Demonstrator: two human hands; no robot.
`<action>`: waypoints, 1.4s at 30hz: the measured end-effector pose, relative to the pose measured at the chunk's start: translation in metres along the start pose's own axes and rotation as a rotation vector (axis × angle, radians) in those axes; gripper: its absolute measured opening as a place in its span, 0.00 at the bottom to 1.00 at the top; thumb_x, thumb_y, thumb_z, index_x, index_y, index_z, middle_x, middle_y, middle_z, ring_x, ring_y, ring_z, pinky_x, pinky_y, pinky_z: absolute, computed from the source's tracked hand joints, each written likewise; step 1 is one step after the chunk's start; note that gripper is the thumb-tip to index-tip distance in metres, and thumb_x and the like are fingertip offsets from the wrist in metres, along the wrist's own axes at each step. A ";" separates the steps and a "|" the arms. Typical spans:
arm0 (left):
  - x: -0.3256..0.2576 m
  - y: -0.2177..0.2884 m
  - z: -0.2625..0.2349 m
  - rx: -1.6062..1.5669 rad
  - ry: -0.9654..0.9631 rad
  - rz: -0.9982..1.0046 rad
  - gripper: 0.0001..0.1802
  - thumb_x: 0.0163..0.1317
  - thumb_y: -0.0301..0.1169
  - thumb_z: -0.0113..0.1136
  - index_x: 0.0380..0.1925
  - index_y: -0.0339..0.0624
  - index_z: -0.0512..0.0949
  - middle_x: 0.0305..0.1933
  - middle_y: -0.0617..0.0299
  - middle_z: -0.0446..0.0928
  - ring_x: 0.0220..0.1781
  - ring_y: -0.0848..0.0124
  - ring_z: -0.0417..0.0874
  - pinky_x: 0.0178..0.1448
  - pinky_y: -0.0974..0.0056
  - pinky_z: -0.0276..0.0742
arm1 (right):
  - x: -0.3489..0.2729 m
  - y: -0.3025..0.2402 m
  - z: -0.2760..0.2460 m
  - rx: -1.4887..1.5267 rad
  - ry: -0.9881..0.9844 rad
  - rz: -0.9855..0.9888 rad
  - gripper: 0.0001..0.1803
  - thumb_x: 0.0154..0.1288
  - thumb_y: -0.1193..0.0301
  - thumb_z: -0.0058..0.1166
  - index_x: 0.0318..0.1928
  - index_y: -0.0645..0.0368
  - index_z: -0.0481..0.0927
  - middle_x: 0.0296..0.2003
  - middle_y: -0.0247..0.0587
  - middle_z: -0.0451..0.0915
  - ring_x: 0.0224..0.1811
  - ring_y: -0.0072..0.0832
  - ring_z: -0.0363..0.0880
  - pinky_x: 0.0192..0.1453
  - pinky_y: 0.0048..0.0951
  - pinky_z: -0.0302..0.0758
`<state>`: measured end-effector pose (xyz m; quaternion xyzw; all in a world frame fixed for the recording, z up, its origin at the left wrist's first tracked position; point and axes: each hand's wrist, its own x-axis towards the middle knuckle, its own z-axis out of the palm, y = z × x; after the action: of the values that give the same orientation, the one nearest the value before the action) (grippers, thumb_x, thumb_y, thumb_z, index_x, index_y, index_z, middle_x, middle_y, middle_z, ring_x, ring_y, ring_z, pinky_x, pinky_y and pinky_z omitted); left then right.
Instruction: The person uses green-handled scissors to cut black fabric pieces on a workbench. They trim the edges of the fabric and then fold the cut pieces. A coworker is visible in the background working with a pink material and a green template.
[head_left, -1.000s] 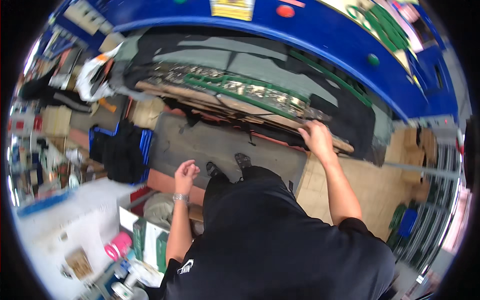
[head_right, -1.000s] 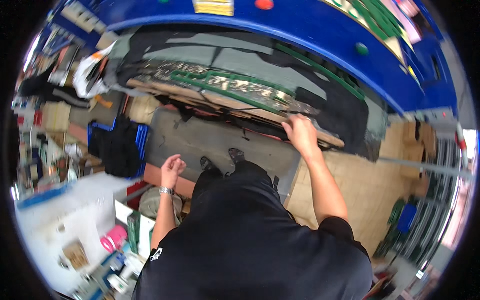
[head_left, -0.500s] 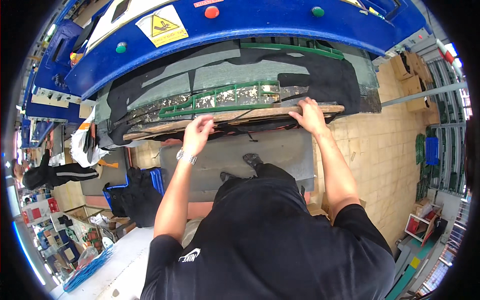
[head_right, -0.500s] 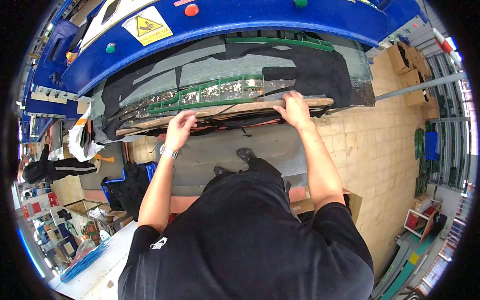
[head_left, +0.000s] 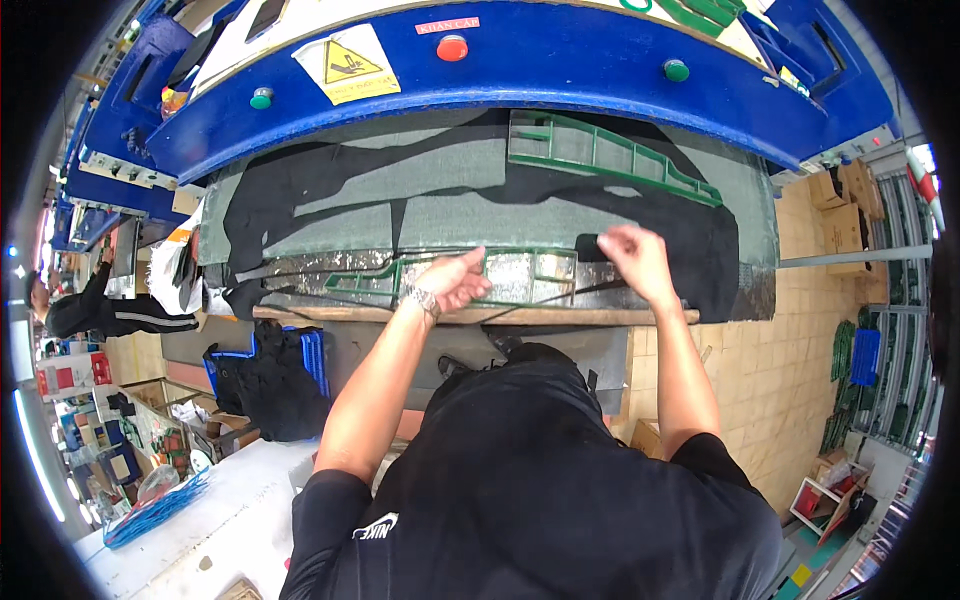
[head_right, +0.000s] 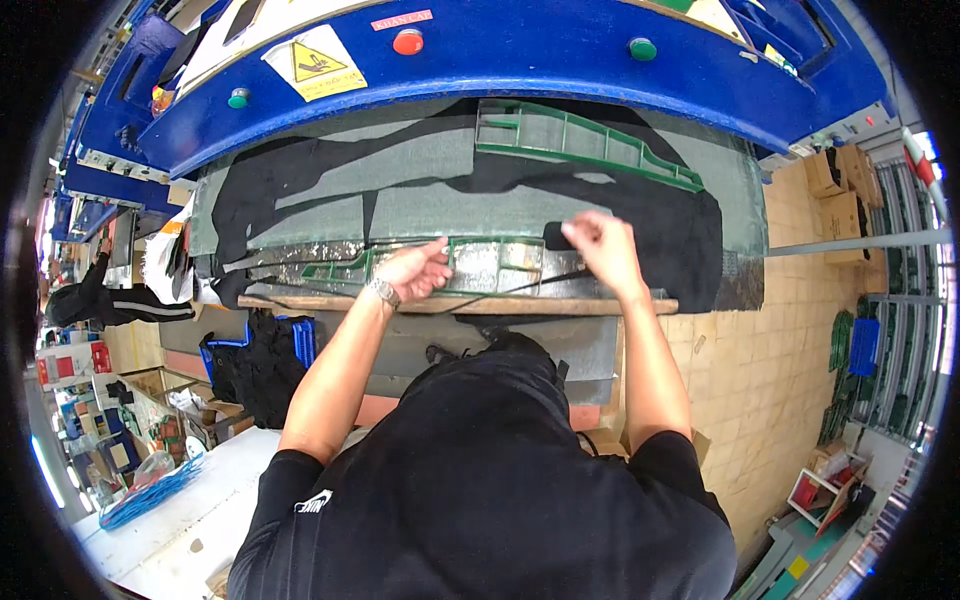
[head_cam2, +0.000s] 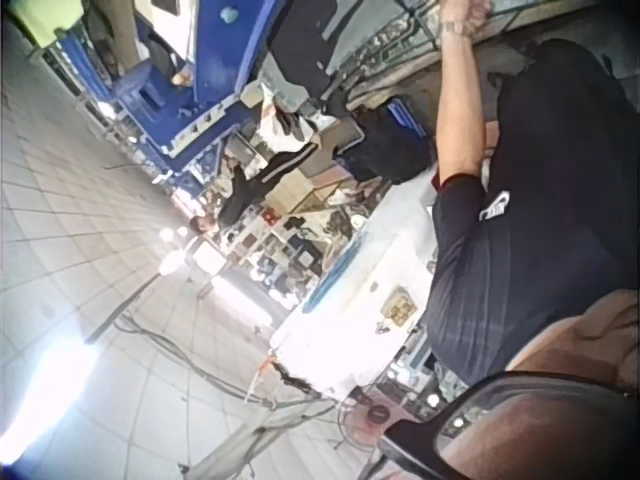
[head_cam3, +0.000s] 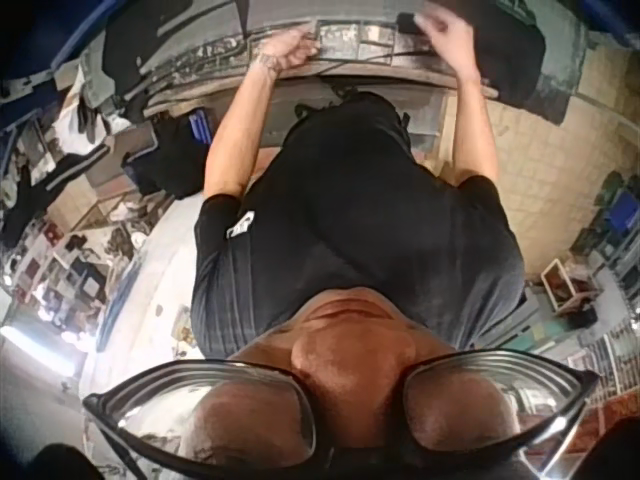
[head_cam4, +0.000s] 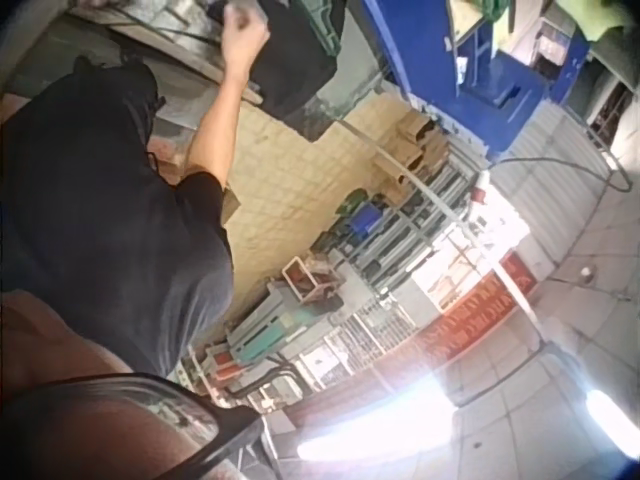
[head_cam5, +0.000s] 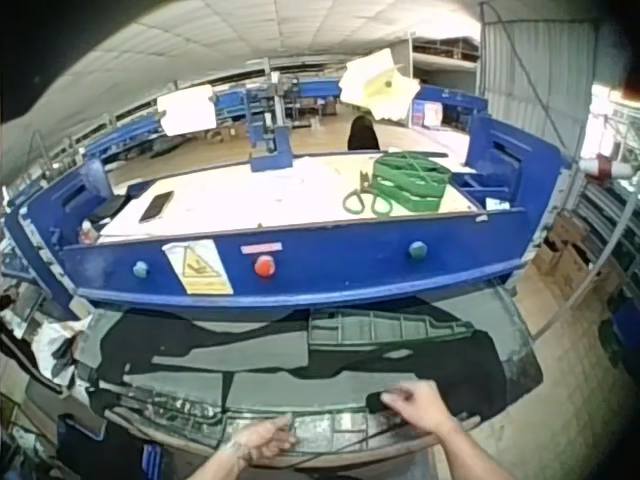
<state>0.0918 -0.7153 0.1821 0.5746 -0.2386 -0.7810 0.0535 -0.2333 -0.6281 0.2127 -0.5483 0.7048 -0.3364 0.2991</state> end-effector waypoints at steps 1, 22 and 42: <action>0.002 0.000 0.007 -0.105 -0.002 -0.038 0.24 0.66 0.51 0.60 0.44 0.40 0.72 0.31 0.58 0.82 0.23 0.77 0.78 0.15 0.76 0.63 | 0.026 0.003 0.001 0.258 0.070 0.071 0.13 0.64 0.65 0.63 0.43 0.63 0.83 0.31 0.40 0.85 0.32 0.25 0.83 0.39 0.27 0.78; 0.014 -0.023 0.037 -0.404 0.275 0.096 0.21 0.66 0.41 0.54 0.16 0.45 0.68 0.14 0.66 0.67 0.10 0.78 0.63 0.11 0.70 0.52 | 0.232 0.060 0.040 0.178 0.233 0.463 0.36 0.66 0.40 0.53 0.20 0.64 0.76 0.16 0.42 0.79 0.11 0.26 0.73 0.15 0.29 0.66; -0.053 -0.089 -0.089 -0.331 0.041 0.679 0.14 0.74 0.43 0.51 0.50 0.48 0.72 0.49 0.72 0.74 0.49 0.78 0.72 0.50 0.63 0.76 | 0.072 -0.005 -0.044 0.861 0.372 0.409 0.21 0.67 0.51 0.54 0.43 0.57 0.80 0.27 0.32 0.79 0.29 0.21 0.77 0.35 0.22 0.71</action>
<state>0.2089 -0.6454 0.1694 0.4618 -0.2848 -0.7353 0.4061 -0.2816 -0.6921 0.2390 -0.1571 0.6366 -0.6227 0.4270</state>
